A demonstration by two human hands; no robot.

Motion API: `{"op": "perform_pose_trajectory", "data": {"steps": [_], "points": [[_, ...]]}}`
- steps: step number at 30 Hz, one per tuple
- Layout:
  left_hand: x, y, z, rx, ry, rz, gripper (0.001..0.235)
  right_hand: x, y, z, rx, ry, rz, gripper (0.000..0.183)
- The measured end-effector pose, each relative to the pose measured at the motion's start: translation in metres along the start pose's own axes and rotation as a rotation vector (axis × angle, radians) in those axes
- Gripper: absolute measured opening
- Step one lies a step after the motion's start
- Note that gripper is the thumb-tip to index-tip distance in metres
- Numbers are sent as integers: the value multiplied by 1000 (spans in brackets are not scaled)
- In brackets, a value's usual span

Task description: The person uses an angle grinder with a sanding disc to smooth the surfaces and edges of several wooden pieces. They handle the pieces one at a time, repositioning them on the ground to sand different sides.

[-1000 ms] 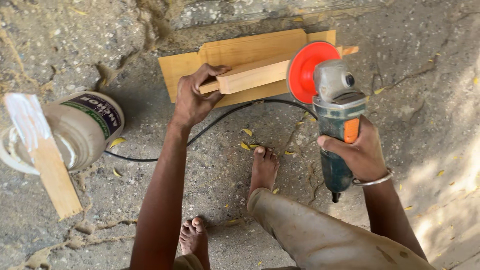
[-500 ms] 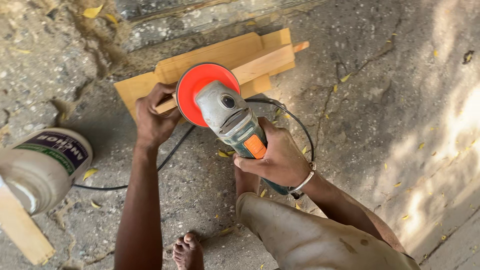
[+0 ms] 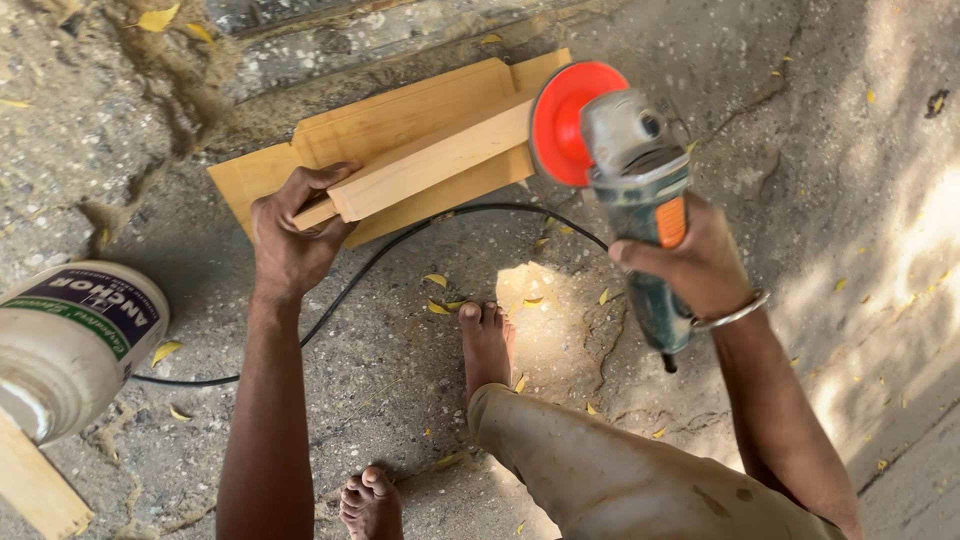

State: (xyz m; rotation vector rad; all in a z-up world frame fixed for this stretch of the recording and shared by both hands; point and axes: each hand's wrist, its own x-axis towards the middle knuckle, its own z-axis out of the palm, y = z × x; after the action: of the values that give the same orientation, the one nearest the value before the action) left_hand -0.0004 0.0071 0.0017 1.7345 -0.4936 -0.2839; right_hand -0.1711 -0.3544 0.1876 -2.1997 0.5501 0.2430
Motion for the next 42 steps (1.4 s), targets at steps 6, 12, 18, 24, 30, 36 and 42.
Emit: {"op": "perform_pose_trajectory", "data": {"steps": [6,12,18,24,30,36,42], "points": [[-2,-1,0,-24,1,-18,27,-1,21,-28,196,103,66,35],[-1,-3,2,-27,10,-61,27,-13,14,-9,12,106,-25,51],[-1,0,1,-27,7,-68,25,-14,-34,50,-191,-108,-22,63],[-4,5,-1,-25,29,43,34,-16,-89,75,-166,-186,-121,73],[2,3,-1,-38,0,-18,35,-5,-105,81,-242,-204,-101,70],[-1,-1,-2,-26,-4,-75,29,-1,-102,97,-124,-208,-287,71],[2,0,1,-38,-4,-14,29,2,-91,83,-217,-184,-256,70]]}}
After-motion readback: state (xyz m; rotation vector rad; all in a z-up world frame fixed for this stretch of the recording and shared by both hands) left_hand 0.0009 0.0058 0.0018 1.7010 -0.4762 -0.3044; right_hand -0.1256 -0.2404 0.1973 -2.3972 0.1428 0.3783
